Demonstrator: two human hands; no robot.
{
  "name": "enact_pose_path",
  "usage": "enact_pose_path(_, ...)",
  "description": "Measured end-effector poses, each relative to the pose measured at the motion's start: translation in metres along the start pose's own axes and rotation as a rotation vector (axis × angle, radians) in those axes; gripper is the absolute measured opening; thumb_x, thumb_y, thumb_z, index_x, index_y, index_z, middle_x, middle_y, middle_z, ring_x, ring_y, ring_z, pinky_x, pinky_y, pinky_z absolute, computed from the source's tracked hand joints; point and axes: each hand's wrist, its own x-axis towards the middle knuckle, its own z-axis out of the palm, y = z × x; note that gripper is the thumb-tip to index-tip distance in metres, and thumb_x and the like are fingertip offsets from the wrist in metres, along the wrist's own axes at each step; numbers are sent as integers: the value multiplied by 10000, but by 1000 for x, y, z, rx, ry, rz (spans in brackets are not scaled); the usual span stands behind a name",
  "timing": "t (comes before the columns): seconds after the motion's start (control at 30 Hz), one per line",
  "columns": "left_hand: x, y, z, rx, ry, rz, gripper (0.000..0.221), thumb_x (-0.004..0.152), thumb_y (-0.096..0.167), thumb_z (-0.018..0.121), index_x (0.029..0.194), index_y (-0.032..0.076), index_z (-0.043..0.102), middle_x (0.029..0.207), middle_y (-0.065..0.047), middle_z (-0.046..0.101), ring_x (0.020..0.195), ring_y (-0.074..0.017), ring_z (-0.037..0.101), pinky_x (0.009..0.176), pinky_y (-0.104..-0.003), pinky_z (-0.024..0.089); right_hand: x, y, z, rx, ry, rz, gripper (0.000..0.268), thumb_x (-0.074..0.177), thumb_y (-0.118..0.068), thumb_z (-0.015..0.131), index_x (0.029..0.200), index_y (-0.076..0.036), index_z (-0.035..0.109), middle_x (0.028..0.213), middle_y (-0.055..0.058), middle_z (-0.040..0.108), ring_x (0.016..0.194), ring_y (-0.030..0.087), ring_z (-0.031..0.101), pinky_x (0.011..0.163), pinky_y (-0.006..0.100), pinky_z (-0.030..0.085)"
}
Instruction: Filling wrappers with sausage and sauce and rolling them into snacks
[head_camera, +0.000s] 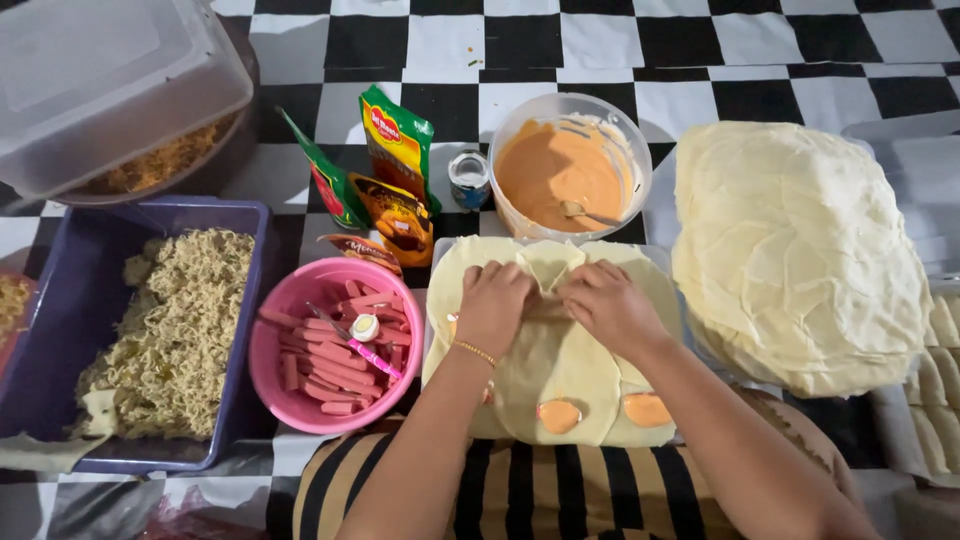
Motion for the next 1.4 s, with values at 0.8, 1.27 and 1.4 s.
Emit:
enact_pose_path(0.8,48,-25,19,119,-146,129,196,871,425,685,974,262,720,1103,82,521,1151,-190,437,989,-407,334,44,35,-9,-134,-459,156,447,877,-395,697,1298,-257,637,1274,-43,624,1358,223,460,1118,442,369)
enact_pose_path(1.27,91,-43,49,-52,-78,146,209,1020,388,494,959,299,674,987,84,656,1066,-165,635,948,-380,443,53,52,-17,-197,-221,181,229,925,-396,623,1083,-321,771,1125,-117,748,1206,133,550,961,345,409)
enact_pose_path(1.4,99,-55,61,41,-146,123,333,886,545,646,1100,290,664,1086,68,632,1207,-166,574,1033,-404,409,56,59,-12,-127,-180,237,385,874,-367,697,1251,-294,717,1203,-65,735,1264,165,553,994,374,421)
